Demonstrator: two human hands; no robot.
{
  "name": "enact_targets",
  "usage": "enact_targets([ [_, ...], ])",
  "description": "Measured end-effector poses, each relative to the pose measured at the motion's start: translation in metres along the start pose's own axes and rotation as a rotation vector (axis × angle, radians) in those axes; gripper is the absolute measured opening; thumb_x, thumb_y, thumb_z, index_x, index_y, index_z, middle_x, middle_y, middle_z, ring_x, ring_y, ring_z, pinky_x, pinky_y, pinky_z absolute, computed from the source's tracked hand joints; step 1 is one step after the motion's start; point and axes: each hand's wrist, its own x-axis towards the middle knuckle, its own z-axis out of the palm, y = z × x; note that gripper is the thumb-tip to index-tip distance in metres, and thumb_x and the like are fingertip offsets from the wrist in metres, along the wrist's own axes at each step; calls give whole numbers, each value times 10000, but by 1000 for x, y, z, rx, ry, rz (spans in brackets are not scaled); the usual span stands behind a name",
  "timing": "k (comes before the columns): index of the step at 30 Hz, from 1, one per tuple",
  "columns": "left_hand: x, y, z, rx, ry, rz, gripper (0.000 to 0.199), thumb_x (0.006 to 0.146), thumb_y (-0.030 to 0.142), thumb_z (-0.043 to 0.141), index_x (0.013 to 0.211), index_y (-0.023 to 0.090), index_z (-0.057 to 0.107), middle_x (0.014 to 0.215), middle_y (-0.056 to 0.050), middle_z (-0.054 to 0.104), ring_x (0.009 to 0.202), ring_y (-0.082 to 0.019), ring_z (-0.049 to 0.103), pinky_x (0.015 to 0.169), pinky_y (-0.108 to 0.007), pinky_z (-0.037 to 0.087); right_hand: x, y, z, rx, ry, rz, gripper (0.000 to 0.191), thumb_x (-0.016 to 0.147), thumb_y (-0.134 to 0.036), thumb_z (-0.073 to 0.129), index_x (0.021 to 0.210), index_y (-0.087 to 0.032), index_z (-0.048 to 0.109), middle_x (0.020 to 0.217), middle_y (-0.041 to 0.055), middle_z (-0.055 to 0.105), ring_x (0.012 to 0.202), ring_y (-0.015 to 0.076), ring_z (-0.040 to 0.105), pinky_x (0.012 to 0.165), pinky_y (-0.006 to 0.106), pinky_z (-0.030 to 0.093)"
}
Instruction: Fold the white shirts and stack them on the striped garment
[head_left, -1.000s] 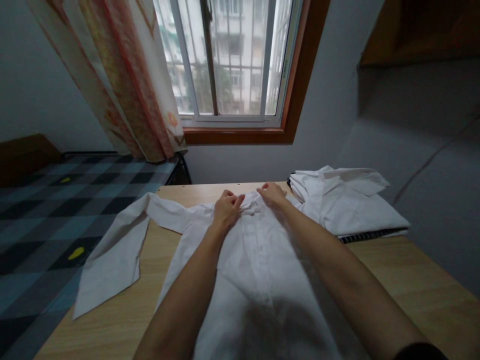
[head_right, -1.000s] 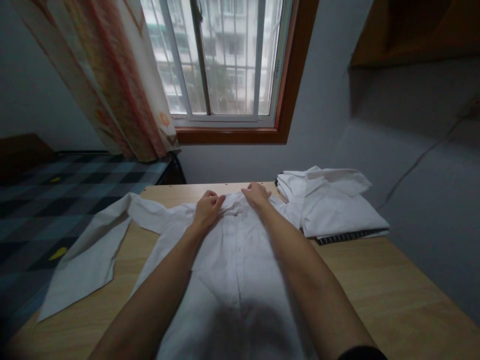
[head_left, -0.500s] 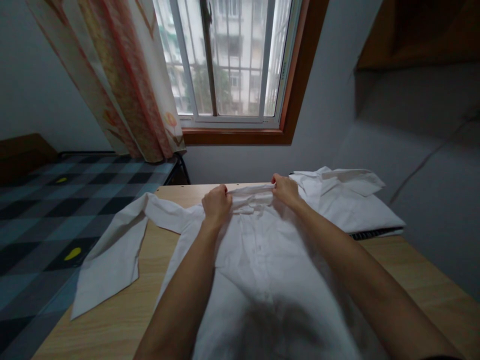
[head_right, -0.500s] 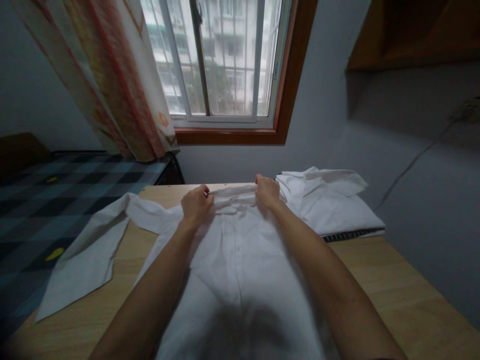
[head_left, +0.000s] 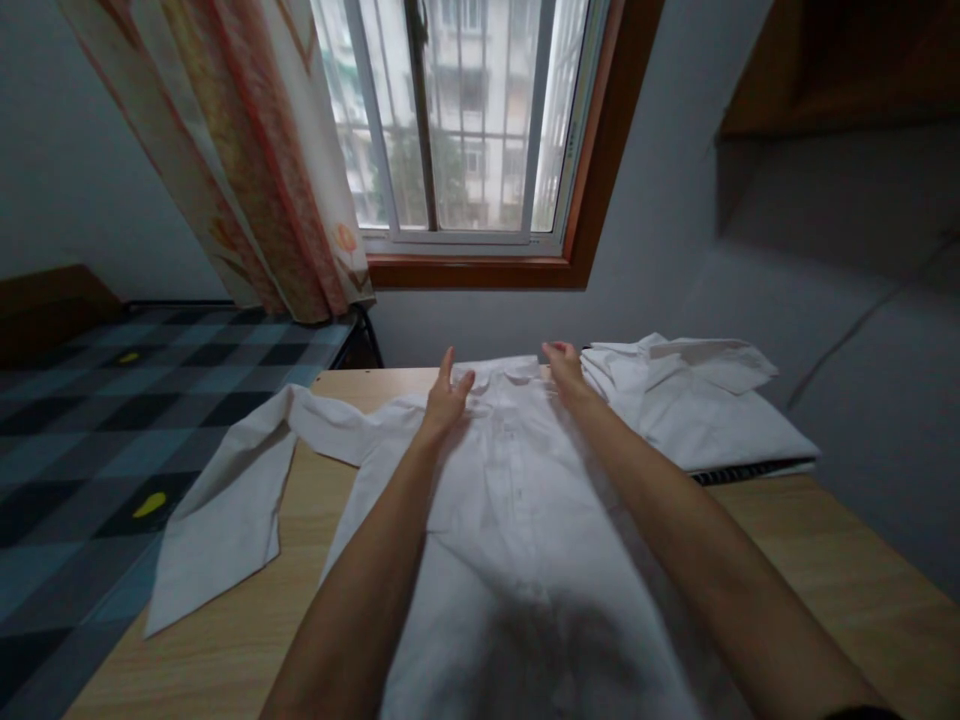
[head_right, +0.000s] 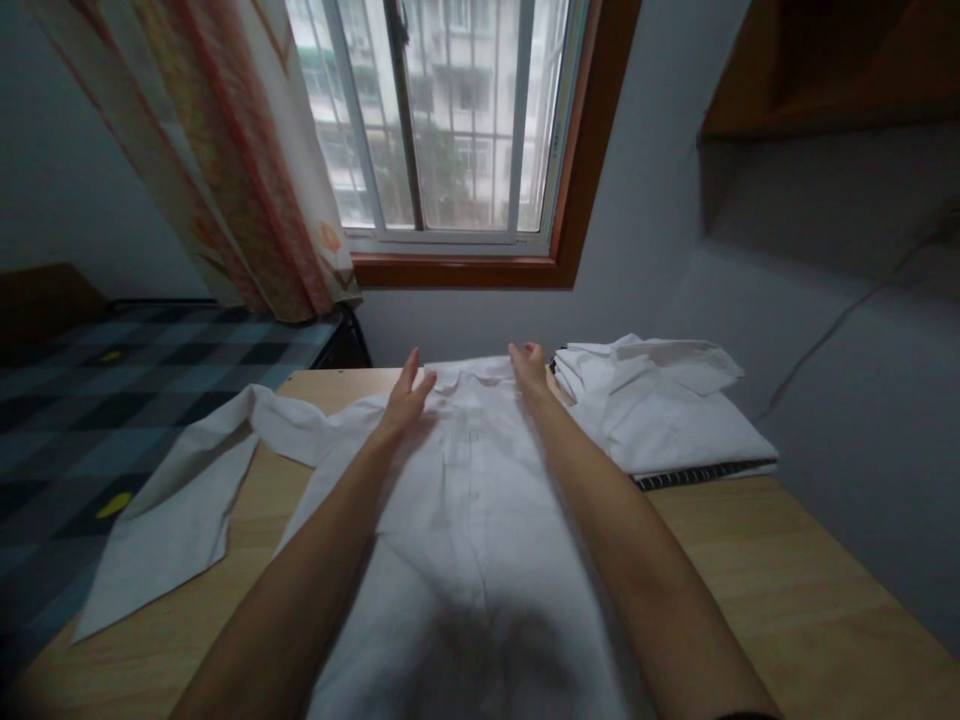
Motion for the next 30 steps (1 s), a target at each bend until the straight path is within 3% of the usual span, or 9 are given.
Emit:
enact_targets([
  [3, -20, -8, 14, 383, -142, 115, 607, 933, 437, 454, 1493, 235, 335, 1567, -95, 291, 1462, -307, 189, 1164, -550, 152, -34, 16, 5, -161, -96, -120, 485, 817, -305, 580, 1273, -149, 523, 1363, 158, 537, 1267, 239, 490, 1070, 399, 366],
  [6, -34, -12, 22, 603, -289, 236, 617, 950, 523, 370, 1504, 258, 312, 1586, -69, 242, 1473, -319, 130, 1154, -604, 62, -68, 30, 5, -554, -308, -449, 538, 889, -331, 531, 1391, -151, 454, 1529, 147, 351, 1432, 252, 257, 1168, 443, 159],
  [8, -36, -14, 24, 649, -392, 239, 647, 942, 580, 333, 1508, 269, 297, 1584, -65, 249, 1467, -318, 158, 1149, -606, 62, -80, 36, 4, -761, -425, -531, 545, 946, -379, 454, 1439, -151, 406, 1546, 144, 322, 1442, 272, 233, 1164, 482, 133],
  [11, -35, -16, 24, 677, -477, 206, 719, 908, 658, 323, 1514, 274, 275, 1587, -76, 240, 1463, -319, 175, 1144, -601, 64, -83, 38, -1, -886, -513, -508, 579, 983, -428, 367, 1479, -129, 344, 1548, 157, 310, 1432, 285, 262, 1148, 487, 179],
  [17, -32, -14, 23, 621, -447, 118, 756, 931, 626, 268, 1548, 216, 118, 1579, -115, 253, 1458, -282, 210, 1156, -554, 105, -94, 32, -19, -904, -606, -519, 560, 1004, -394, 314, 1477, -96, 338, 1543, 182, 308, 1430, 264, 276, 1138, 441, 221],
  [22, -26, -10, 21, 656, -497, 124, 545, 1000, 373, 124, 1479, 243, 348, 1571, -77, 289, 1449, -270, 238, 1132, -598, 148, -130, 31, -33, -918, -585, -487, 560, 989, -373, 340, 1459, -71, 372, 1536, 194, 318, 1425, 305, 276, 1128, 474, 237],
  [26, -22, -8, 23, 717, -515, 108, 595, 959, 520, 250, 1492, 267, 329, 1589, -76, 239, 1458, -323, 185, 1115, -645, 119, -142, 32, -34, -933, -536, -461, 636, 982, -477, 328, 1484, -87, 330, 1551, 181, 287, 1444, 304, 232, 1149, 496, 177],
  [28, -22, -4, 24, 766, -450, 64, 648, 936, 559, 295, 1491, 227, 343, 1586, -112, 236, 1456, -372, 148, 1102, -671, 87, -140, 32, -32, -932, -526, -442, 666, 978, -511, 322, 1493, -90, 310, 1555, 182, 276, 1450, 291, 219, 1155, 489, 158],
  [30, -27, 5, 23, 825, -311, 77, 614, 943, 474, 335, 1468, 159, 385, 1572, -164, 251, 1453, -396, 120, 1102, -666, 57, -136, 32, -32, -926, -524, -436, 680, 976, -525, 320, 1494, -84, 304, 1553, 189, 275, 1450, 286, 221, 1155, 483, 157],
])
